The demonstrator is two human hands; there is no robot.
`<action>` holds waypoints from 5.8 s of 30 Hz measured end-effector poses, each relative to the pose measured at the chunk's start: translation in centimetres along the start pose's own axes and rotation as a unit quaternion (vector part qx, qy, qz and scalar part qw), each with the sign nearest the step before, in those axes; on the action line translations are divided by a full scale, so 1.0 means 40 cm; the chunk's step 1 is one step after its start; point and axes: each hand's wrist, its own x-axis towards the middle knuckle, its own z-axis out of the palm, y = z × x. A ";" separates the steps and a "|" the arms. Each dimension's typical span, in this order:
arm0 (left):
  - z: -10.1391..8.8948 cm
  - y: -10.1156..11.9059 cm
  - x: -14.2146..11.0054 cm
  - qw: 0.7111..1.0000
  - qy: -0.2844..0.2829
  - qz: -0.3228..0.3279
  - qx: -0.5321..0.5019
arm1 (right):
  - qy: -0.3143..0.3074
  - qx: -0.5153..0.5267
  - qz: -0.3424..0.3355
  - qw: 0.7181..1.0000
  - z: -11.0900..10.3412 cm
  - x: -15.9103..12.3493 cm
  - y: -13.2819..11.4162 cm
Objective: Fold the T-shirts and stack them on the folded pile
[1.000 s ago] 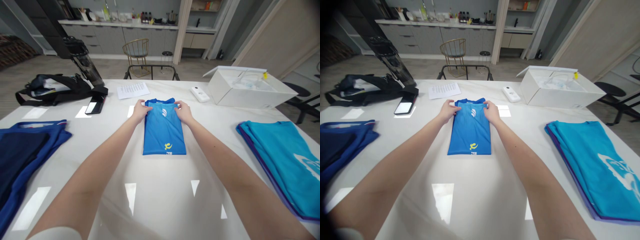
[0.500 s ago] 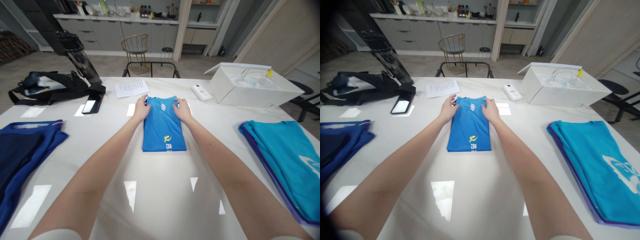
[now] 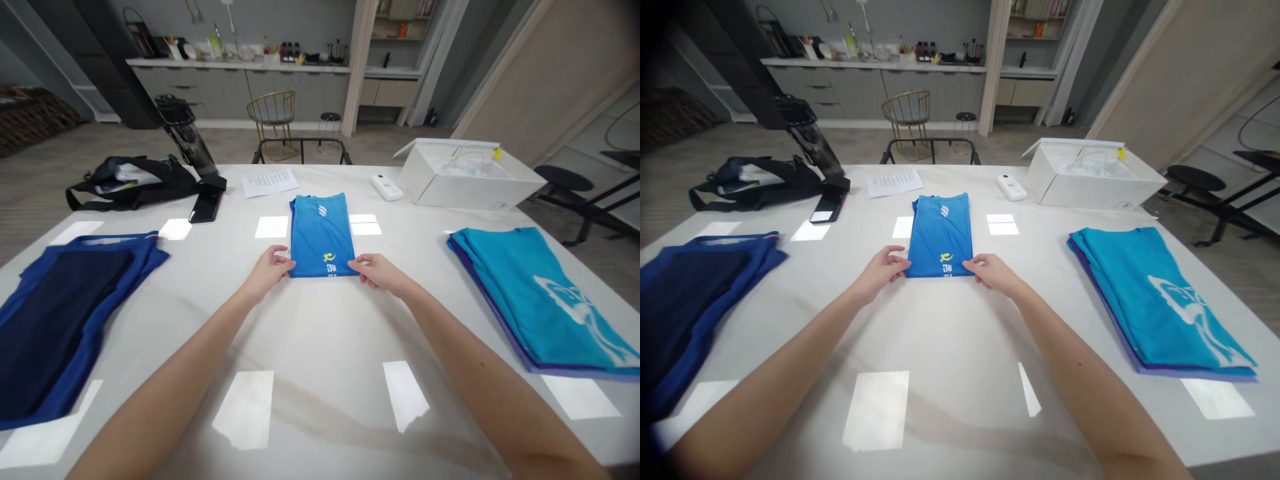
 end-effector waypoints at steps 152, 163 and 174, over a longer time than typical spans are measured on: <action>0.195 0.001 0.240 0.804 0.084 0.223 0.545 | 0.181 -0.455 -0.161 0.857 0.084 0.323 -0.086; 0.188 -0.036 0.075 0.763 0.014 0.322 0.560 | 0.130 -0.453 -0.201 0.859 0.134 0.150 -0.017; 0.067 -0.099 -0.076 0.744 -0.078 0.328 0.577 | 0.080 -0.476 -0.196 0.853 0.109 -0.054 0.052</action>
